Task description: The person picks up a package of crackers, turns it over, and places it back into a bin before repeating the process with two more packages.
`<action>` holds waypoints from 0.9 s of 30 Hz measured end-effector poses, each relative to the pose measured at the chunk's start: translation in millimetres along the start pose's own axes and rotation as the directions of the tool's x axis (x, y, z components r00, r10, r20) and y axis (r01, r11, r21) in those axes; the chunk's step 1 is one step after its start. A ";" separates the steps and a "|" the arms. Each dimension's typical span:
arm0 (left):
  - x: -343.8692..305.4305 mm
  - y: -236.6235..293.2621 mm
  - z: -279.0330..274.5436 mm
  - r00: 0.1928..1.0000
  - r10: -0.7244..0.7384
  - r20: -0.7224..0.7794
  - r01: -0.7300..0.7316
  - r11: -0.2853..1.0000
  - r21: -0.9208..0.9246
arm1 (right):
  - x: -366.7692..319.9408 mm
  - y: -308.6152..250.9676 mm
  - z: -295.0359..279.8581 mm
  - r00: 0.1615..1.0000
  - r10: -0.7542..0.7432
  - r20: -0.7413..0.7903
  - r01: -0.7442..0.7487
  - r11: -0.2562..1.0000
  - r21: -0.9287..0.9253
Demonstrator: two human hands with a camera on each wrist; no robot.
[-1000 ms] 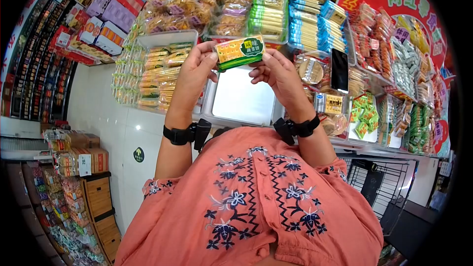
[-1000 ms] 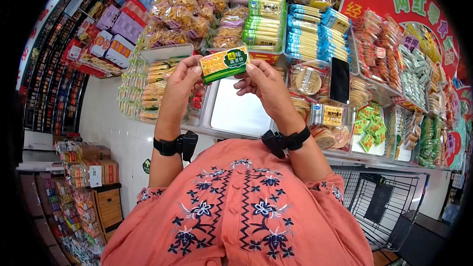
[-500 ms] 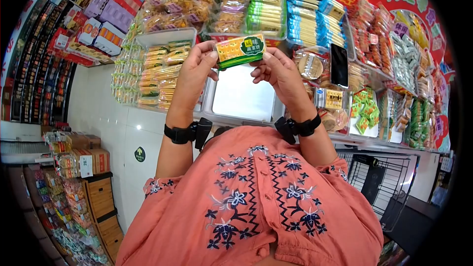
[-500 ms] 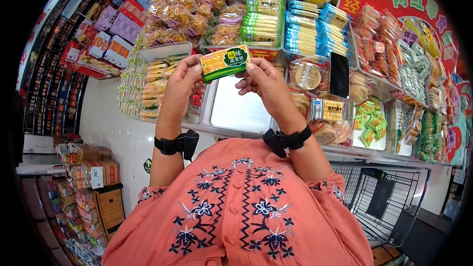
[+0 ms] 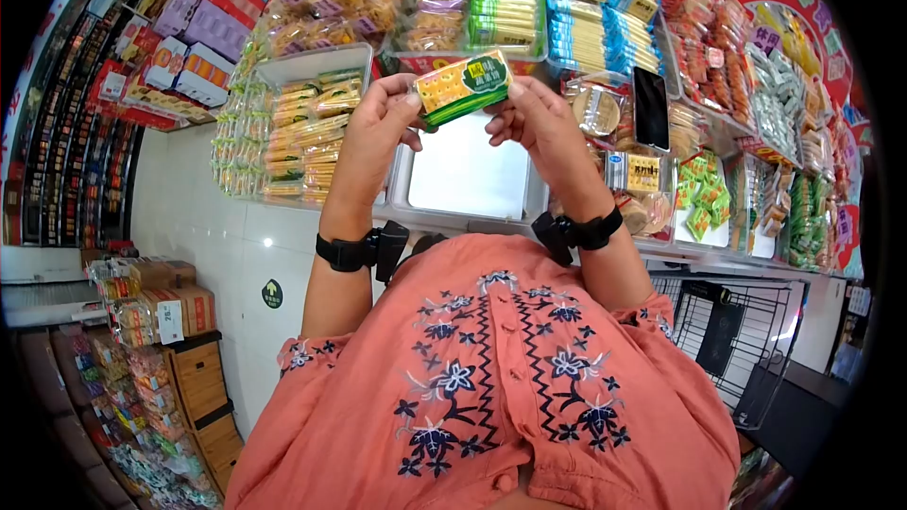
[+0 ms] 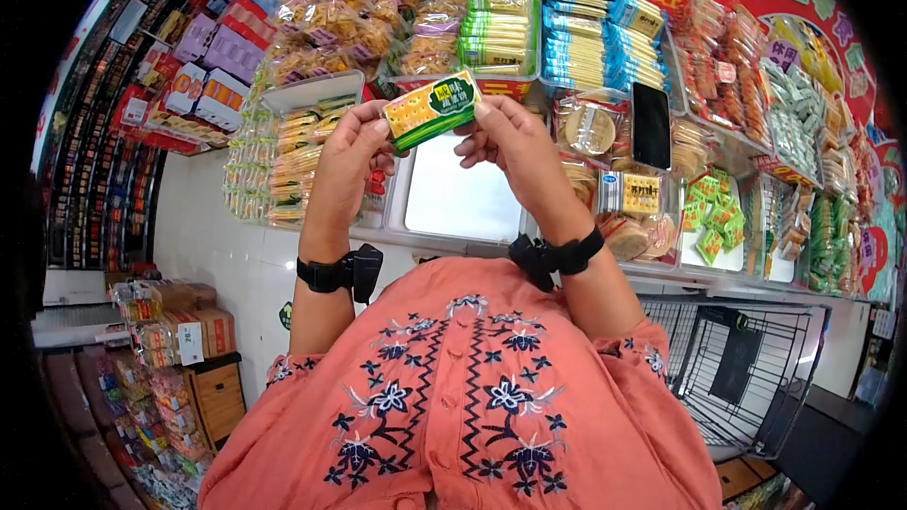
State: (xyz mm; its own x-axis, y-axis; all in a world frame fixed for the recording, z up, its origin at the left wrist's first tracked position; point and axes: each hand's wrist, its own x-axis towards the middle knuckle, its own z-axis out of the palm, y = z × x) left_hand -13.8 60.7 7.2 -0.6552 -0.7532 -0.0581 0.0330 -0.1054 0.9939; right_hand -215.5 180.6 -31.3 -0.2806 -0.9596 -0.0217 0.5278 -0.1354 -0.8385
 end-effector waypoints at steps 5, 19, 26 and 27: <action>-4.3 6.5 5.7 0.999 0.020 0.038 -0.018 0.999 -0.037 | 3.3 -19.1 4.6 0.999 -0.054 0.007 0.054 0.996 -0.072; 0.5 41.2 -2.5 0.989 0.134 -0.060 -0.132 0.990 0.038 | -22.9 -28.5 37.0 0.972 0.168 0.164 -0.141 0.976 -0.165; -1.4 40.1 -5.4 0.988 0.146 -0.048 -0.145 0.989 0.029 | -24.5 -23.8 42.8 0.944 0.231 0.236 -0.168 0.951 -0.258; 0.1 38.3 -7.0 0.987 0.153 -0.042 -0.152 0.988 0.029 | -24.5 -23.1 43.3 0.939 0.239 0.246 -0.171 0.948 -0.269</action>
State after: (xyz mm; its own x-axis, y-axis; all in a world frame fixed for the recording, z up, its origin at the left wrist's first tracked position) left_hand -7.2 52.1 44.6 -0.6100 -0.7872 0.0905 0.1100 0.0290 0.9935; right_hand -186.1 196.6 12.2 0.0598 -0.9944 -0.0870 0.3327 0.1020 -0.9375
